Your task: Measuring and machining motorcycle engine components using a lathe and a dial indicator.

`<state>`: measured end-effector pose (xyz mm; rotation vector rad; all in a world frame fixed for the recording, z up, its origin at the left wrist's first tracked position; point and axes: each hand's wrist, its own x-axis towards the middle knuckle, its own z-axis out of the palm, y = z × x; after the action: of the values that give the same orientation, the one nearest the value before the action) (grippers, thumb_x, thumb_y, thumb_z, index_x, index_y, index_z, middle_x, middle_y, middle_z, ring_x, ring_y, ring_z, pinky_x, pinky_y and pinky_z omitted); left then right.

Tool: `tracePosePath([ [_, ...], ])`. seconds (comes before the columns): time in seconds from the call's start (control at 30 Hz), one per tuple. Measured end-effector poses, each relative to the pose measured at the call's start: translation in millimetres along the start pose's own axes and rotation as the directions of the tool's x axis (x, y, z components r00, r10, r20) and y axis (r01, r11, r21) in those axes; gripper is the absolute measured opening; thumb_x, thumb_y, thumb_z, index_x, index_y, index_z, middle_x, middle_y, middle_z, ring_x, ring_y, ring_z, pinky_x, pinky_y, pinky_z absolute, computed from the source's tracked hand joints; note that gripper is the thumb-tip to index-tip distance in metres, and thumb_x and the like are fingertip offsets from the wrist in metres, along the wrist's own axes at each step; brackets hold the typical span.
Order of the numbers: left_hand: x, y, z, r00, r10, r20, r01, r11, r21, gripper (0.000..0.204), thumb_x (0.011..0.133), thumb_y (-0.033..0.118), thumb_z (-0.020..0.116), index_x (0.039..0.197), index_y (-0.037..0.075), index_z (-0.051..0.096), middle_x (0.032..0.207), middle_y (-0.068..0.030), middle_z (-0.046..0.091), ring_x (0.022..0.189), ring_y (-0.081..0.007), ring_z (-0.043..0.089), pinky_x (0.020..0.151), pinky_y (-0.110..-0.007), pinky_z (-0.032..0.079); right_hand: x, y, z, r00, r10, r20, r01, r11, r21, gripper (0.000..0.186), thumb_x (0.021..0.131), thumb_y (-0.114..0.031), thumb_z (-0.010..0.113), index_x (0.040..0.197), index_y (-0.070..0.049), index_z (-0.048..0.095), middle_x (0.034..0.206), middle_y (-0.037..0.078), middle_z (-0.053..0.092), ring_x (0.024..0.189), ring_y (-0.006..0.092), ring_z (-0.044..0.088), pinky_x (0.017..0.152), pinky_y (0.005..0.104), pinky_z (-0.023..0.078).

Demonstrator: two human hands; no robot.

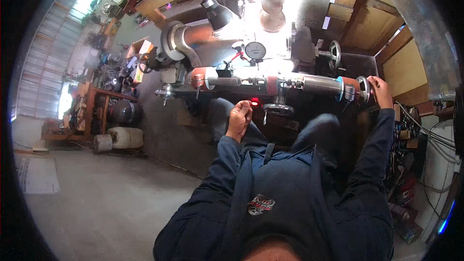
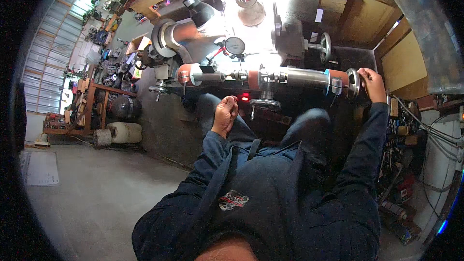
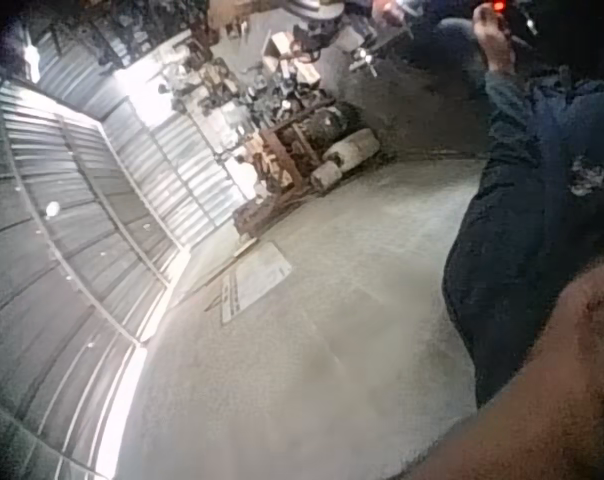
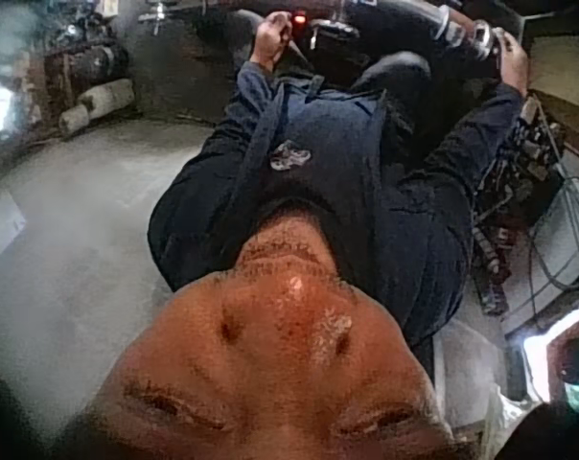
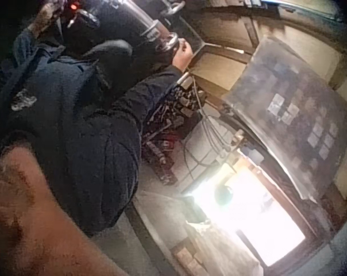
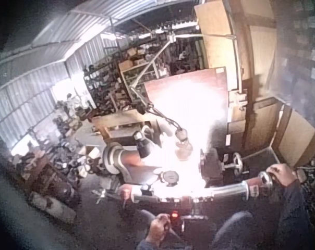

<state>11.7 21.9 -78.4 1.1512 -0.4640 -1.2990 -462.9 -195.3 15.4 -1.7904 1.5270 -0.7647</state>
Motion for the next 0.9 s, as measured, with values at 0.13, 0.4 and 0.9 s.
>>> tracePosePath([
  [0.13,1,0,2,1.0,-0.011,-0.003,0.011,1.0,-0.008,0.021,0.096,0.029,0.057,0.097,0.008,0.059,0.067,0.0014,0.053,0.049,-0.0049,0.041,0.04,-0.017,0.029,30,63,5,0.979,0.077,0.19,-0.111,0.977,0.18,0.039,0.094,-0.041,0.06,0.085,-0.003,0.065,0.065,-0.005,0.048,0.058,0.0057,0.039,0.053,0.025,0.034],
  [0.4,-1,3,6,1.0,-0.007,0.004,0.007,1.0,-0.016,0.022,0.096,0.03,0.057,0.097,0.008,0.059,0.067,0.0023,0.051,0.049,-0.0046,0.04,0.041,-0.018,0.03,13,-82,14,0.869,-0.334,-0.365,0.112,0.852,-0.511,0.025,0.094,-0.029,0.055,0.101,-0.004,0.053,0.106,0.019,0.064,0.098,0.0383,0.062,0.078,0.04,0.05],
  [0.9,7,-9,-3,0.999,0.034,0.033,-0.034,0.999,-0.004,0.018,0.097,0.026,0.057,0.096,0.008,0.061,0.07,0.0032,0.056,0.047,-0.0026,0.039,0.039,-0.018,0.028,47,-174,184,0.741,-0.446,0.502,0.436,0.888,0.146,0.021,0.089,-0.012,0.06,0.103,0.003,0.062,0.093,0.019,0.068,0.084,0.0263,0.065,0.078,0.0354,0.049],
])
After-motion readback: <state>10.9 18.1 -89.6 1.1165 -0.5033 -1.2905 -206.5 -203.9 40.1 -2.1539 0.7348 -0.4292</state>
